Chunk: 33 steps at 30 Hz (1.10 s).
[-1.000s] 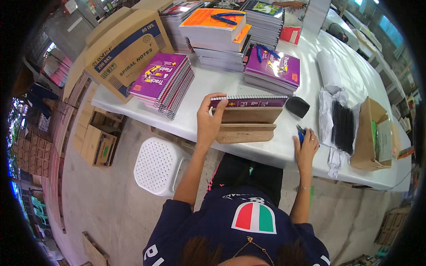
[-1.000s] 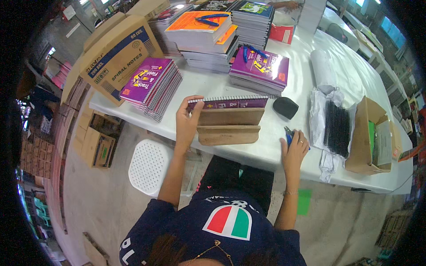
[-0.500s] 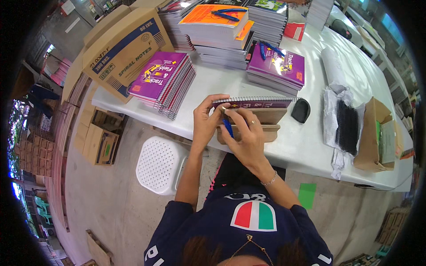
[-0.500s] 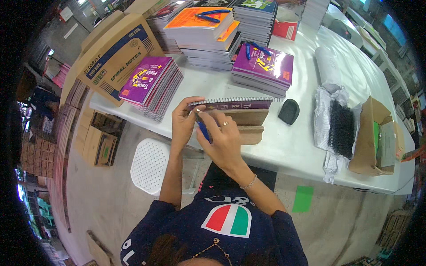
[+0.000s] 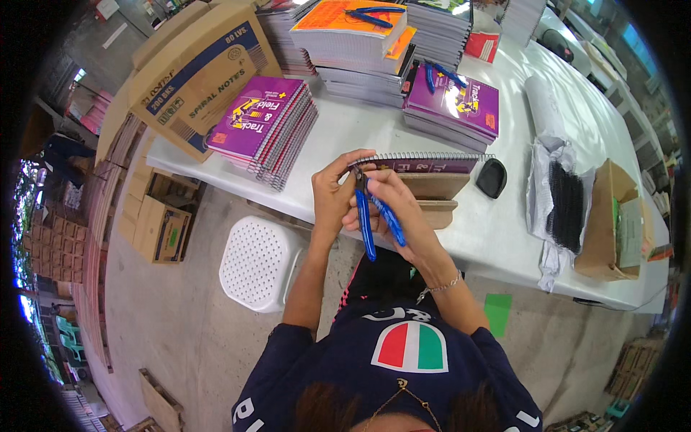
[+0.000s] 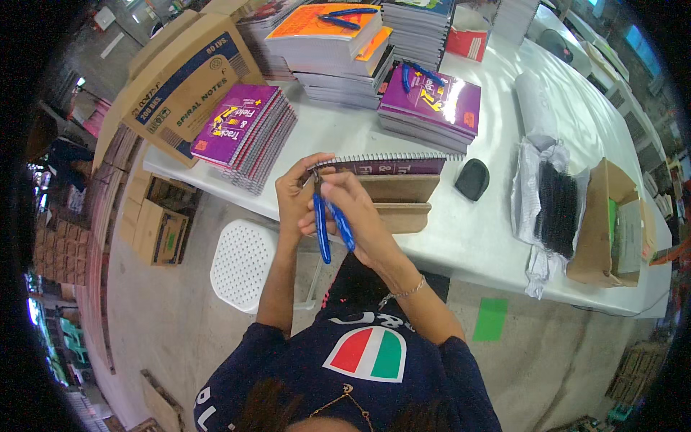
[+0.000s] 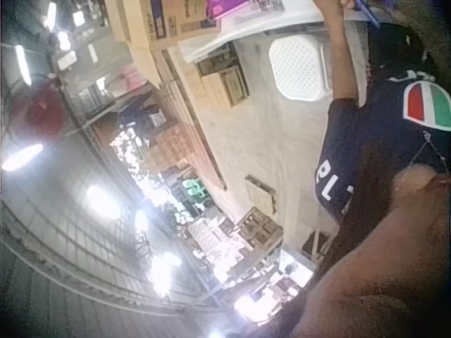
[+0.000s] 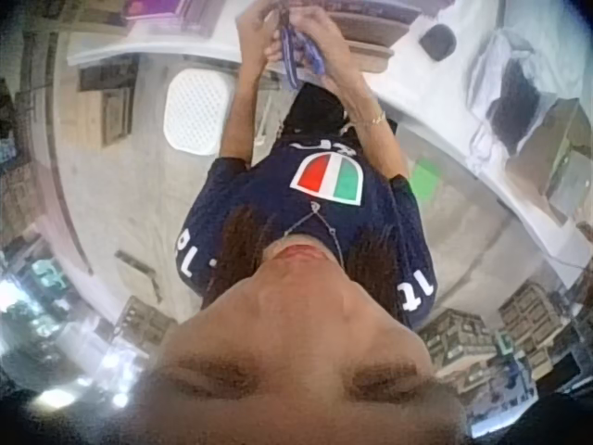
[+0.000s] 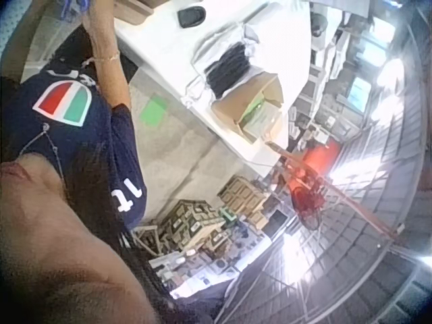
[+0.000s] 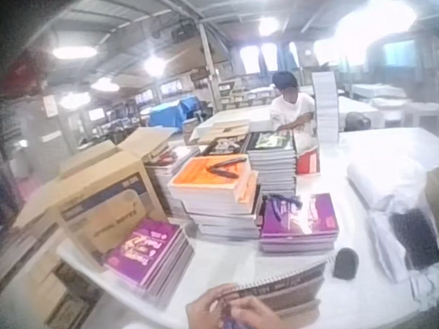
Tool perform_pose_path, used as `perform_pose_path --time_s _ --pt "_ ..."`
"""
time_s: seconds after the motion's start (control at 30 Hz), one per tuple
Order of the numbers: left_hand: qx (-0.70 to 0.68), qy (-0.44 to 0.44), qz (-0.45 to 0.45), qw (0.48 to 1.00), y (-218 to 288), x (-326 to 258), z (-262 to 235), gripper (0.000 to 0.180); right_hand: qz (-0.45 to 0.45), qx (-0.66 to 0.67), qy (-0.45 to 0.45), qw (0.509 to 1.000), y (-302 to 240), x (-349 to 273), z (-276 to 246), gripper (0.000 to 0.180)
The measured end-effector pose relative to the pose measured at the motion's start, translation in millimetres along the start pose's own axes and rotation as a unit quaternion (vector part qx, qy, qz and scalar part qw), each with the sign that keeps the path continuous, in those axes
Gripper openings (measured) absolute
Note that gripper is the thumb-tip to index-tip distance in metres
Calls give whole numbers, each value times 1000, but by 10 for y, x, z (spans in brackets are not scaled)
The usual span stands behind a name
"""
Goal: The person assembles spiral notebooks by sliding a wire coil into the holes of a notebook cover and pages, using a small blue cutting tool to trim and crimp the ends of the coil.
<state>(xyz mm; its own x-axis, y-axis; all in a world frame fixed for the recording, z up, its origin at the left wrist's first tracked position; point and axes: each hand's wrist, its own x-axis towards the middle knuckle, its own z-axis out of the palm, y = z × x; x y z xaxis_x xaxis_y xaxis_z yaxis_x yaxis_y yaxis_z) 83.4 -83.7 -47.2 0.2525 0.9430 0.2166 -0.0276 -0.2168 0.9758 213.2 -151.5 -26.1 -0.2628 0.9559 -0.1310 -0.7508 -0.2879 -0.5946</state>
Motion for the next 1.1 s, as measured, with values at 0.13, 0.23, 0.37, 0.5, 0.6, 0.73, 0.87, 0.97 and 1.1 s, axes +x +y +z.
perform_pose_path --time_s 0.13,0.23,0.37,0.5,0.6,0.73,0.87,0.97,1.1 --pt "95 -2 89 991 68 31 7 25 -226 -422 128 869 185 -246 -284 31" --pt "135 -21 88 987 117 -3 -76 25 -352 -601 270 665 -41 -620 -595 30" --pt "179 58 140 972 331 93 -227 20 -346 -729 354 473 -409 -1023 -1443 27" --pt "155 182 168 956 658 428 -844 21 -332 -766 395 384 -539 -1322 -1907 25" --pt "-22 235 146 961 516 771 -1477 25 -344 -753 409 384 -627 -1390 -2034 25" --pt "-9 290 77 954 122 1000 -2214 27 -361 -747 416 372 -791 -1277 -1865 24" --pt "138 342 87 926 -214 1032 -2594 29 -377 -738 386 405 -1116 -1006 -1799 21" --pt "206 356 68 909 -315 1045 -2530 29 -374 -749 368 405 -1411 -775 -1876 22" --pt "233 360 57 902 -396 994 -2544 30 -368 -750 335 436 -1695 -330 -1946 30"
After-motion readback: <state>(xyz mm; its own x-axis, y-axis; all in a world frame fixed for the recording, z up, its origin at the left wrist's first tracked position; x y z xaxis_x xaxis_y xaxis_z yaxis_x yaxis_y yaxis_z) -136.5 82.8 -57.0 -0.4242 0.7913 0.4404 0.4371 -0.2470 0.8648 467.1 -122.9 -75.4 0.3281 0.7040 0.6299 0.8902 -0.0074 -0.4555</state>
